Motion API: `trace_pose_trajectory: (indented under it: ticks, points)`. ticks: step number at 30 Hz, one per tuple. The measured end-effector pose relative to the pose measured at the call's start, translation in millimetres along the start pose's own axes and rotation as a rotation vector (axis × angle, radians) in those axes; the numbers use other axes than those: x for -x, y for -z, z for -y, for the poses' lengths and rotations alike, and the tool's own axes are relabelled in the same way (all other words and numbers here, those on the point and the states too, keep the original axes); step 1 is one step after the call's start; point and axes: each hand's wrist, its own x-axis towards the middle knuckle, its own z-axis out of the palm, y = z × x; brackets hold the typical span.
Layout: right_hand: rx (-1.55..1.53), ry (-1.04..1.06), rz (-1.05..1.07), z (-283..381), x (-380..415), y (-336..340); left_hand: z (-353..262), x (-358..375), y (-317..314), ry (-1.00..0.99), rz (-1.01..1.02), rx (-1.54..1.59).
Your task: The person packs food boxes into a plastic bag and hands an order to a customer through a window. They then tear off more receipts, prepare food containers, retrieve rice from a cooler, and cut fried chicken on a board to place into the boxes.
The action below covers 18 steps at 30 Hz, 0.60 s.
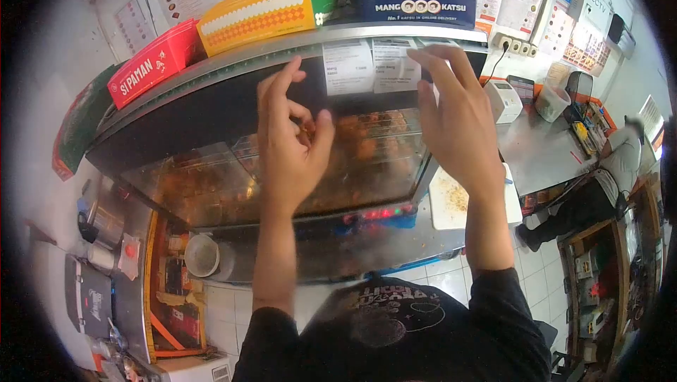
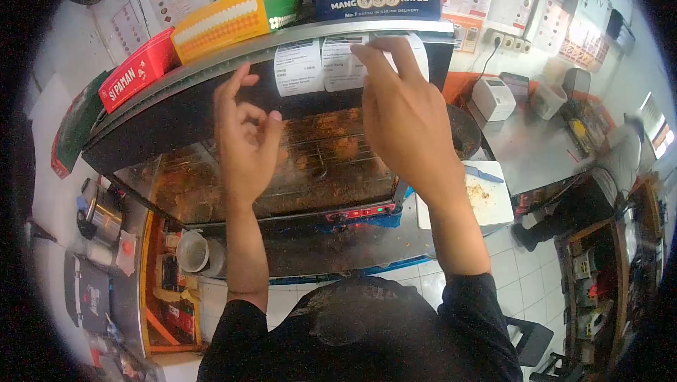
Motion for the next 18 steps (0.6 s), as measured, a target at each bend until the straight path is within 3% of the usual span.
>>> trace_pose_trajectory:
  ticks: [9, 16, 18]
  points:
    - [-0.273, -0.147, -0.014, 9.2, 36.0, -3.0, 11.9, 16.0, -27.8, 0.079, -0.008, 0.336]
    - [-0.332, -0.24, 0.11, -5.6, 63.3, 1.4, 9.4, 33.3, -24.8, 0.147, -0.035, 0.372]
    - [-0.334, -0.284, 0.059, -19.8, 70.0, 0.0, 6.4, 37.3, -21.4, 0.172, -0.06, 0.355]
